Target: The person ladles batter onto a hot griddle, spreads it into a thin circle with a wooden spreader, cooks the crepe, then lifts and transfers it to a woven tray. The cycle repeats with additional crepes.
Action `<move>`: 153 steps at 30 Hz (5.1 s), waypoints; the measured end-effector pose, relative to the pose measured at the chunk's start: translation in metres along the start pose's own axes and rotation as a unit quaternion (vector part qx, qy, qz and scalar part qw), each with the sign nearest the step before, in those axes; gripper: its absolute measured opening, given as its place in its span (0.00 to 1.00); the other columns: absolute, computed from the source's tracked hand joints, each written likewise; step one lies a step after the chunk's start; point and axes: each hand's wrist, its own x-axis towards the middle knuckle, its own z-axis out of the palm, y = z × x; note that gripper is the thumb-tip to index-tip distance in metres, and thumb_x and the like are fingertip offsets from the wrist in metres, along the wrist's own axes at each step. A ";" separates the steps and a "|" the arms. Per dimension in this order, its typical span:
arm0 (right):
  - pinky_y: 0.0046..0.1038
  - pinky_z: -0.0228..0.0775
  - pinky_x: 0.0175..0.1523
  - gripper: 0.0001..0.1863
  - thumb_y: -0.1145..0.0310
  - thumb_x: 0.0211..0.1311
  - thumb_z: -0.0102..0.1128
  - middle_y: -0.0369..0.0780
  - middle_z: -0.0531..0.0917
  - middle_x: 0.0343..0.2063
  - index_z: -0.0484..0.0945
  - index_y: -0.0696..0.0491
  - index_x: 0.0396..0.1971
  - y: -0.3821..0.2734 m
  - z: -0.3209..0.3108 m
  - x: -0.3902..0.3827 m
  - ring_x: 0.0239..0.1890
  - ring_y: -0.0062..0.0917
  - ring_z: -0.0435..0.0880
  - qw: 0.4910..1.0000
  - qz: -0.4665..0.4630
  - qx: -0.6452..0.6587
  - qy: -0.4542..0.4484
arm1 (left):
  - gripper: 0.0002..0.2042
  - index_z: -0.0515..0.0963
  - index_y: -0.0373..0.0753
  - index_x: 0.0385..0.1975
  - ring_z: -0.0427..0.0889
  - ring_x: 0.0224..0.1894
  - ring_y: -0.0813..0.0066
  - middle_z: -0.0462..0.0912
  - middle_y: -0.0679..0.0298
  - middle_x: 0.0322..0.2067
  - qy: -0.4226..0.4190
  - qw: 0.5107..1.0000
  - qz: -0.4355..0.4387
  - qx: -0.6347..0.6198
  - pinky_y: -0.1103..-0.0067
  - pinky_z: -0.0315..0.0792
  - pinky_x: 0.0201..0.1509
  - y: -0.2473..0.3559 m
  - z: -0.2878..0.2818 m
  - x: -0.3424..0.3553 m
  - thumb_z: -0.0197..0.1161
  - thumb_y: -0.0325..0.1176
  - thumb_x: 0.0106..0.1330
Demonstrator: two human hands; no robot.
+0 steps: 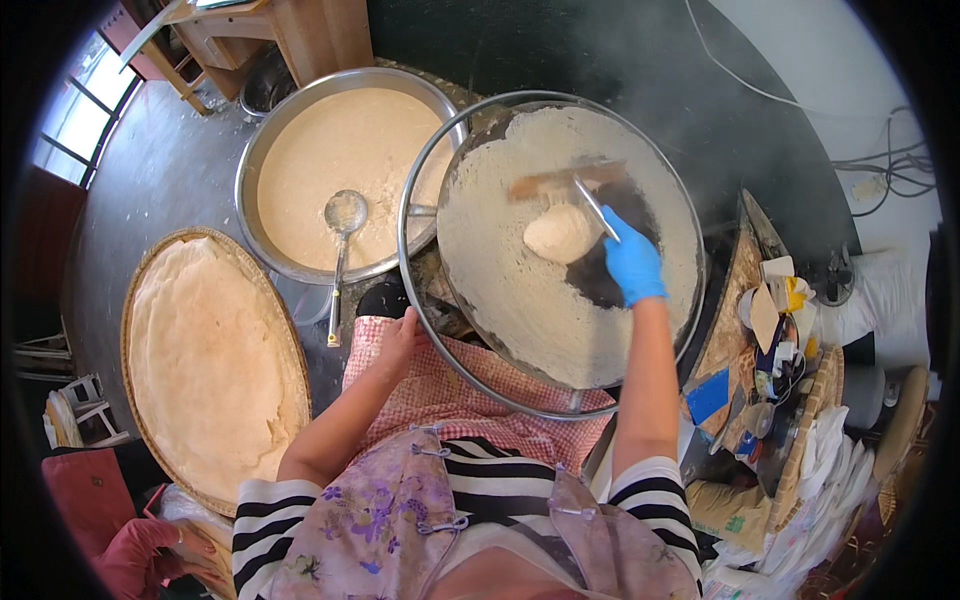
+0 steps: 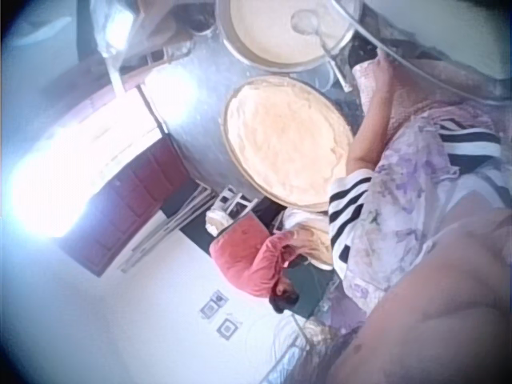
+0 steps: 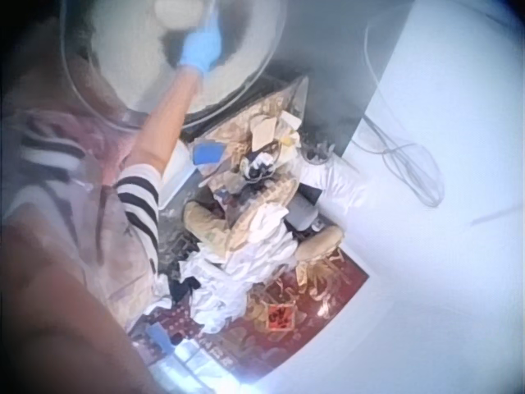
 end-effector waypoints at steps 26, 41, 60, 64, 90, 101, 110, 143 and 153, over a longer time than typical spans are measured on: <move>0.38 0.68 0.43 0.25 0.74 0.55 0.47 0.51 0.78 0.34 0.69 0.39 0.55 0.001 0.014 -0.039 0.35 0.44 0.78 0.999 0.051 -0.005 -0.019 | 0.15 0.71 0.33 0.33 0.79 0.27 0.71 0.79 0.60 0.26 0.012 0.996 0.055 0.074 0.78 0.74 0.30 0.045 0.001 0.040 0.48 0.41 0.67; 0.38 0.69 0.43 0.25 0.72 0.55 0.46 0.51 0.78 0.35 0.68 0.38 0.55 -0.012 0.019 -0.060 0.37 0.44 0.78 0.999 0.030 -0.021 -0.035 | 0.13 0.73 0.39 0.30 0.69 0.20 0.80 0.72 0.69 0.19 0.012 0.999 0.046 -0.010 0.82 0.65 0.23 -0.057 0.047 -0.042 0.47 0.41 0.68; 0.38 0.69 0.44 0.27 0.72 0.55 0.47 0.51 0.78 0.35 0.68 0.33 0.56 0.018 -0.029 -0.077 0.38 0.44 0.78 0.986 0.093 -0.082 -0.110 | 0.16 0.73 0.38 0.37 0.72 0.24 0.79 0.76 0.65 0.28 -0.001 0.998 0.030 0.057 0.84 0.68 0.27 -0.006 -0.010 -0.012 0.48 0.46 0.67; 0.39 0.69 0.41 0.27 0.72 0.55 0.46 0.50 0.78 0.35 0.67 0.34 0.56 0.001 -0.009 -0.059 0.35 0.43 0.78 0.999 0.026 -0.016 -0.021 | 0.15 0.72 0.37 0.39 0.73 0.26 0.78 0.76 0.65 0.28 -0.038 0.999 -0.010 -0.015 0.83 0.70 0.30 -0.048 0.019 -0.032 0.48 0.43 0.67; 0.35 0.69 0.47 0.26 0.71 0.55 0.50 0.49 0.78 0.41 0.68 0.36 0.55 0.001 -0.016 -0.049 0.41 0.42 0.78 0.996 0.030 -0.037 -0.069 | 0.11 0.73 0.37 0.37 0.74 0.28 0.81 0.76 0.69 0.27 -0.077 0.996 0.033 0.009 0.84 0.69 0.31 -0.030 0.013 -0.033 0.49 0.37 0.67; 0.36 0.69 0.45 0.27 0.73 0.54 0.49 0.50 0.78 0.39 0.67 0.36 0.56 0.001 -0.025 -0.070 0.39 0.43 0.78 0.989 0.024 -0.074 -0.129 | 0.12 0.74 0.34 0.29 0.73 0.21 0.77 0.78 0.64 0.24 -0.021 0.993 0.033 0.109 0.82 0.68 0.25 0.000 -0.001 0.016 0.52 0.38 0.66; 0.36 0.70 0.43 0.27 0.72 0.55 0.50 0.50 0.79 0.35 0.67 0.37 0.56 -0.025 0.025 -0.090 0.36 0.43 0.78 0.997 0.044 -0.004 -0.066 | 0.18 0.74 0.36 0.35 0.77 0.28 0.78 0.80 0.62 0.30 -0.061 0.985 0.055 0.151 0.83 0.70 0.29 0.048 -0.021 0.032 0.48 0.47 0.67; 0.26 0.72 0.35 0.19 0.71 0.58 0.51 0.40 0.80 0.29 0.73 0.47 0.52 0.105 -0.054 0.032 0.28 0.21 0.77 0.976 0.107 0.079 -0.173 | 0.20 0.69 0.35 0.46 0.78 0.41 0.69 0.77 0.58 0.40 -0.079 0.983 -0.126 0.104 0.74 0.73 0.46 -0.018 0.021 -0.058 0.45 0.46 0.69; 0.28 0.69 0.22 0.24 0.66 0.61 0.51 0.43 0.77 0.18 0.63 0.47 0.59 0.018 -0.016 -0.140 0.14 0.23 0.74 0.926 0.259 0.219 -0.162 | 0.15 0.69 0.34 0.46 0.77 0.42 0.72 0.77 0.61 0.40 -0.150 0.981 -0.113 0.048 0.75 0.72 0.48 -0.045 0.032 -0.061 0.48 0.40 0.68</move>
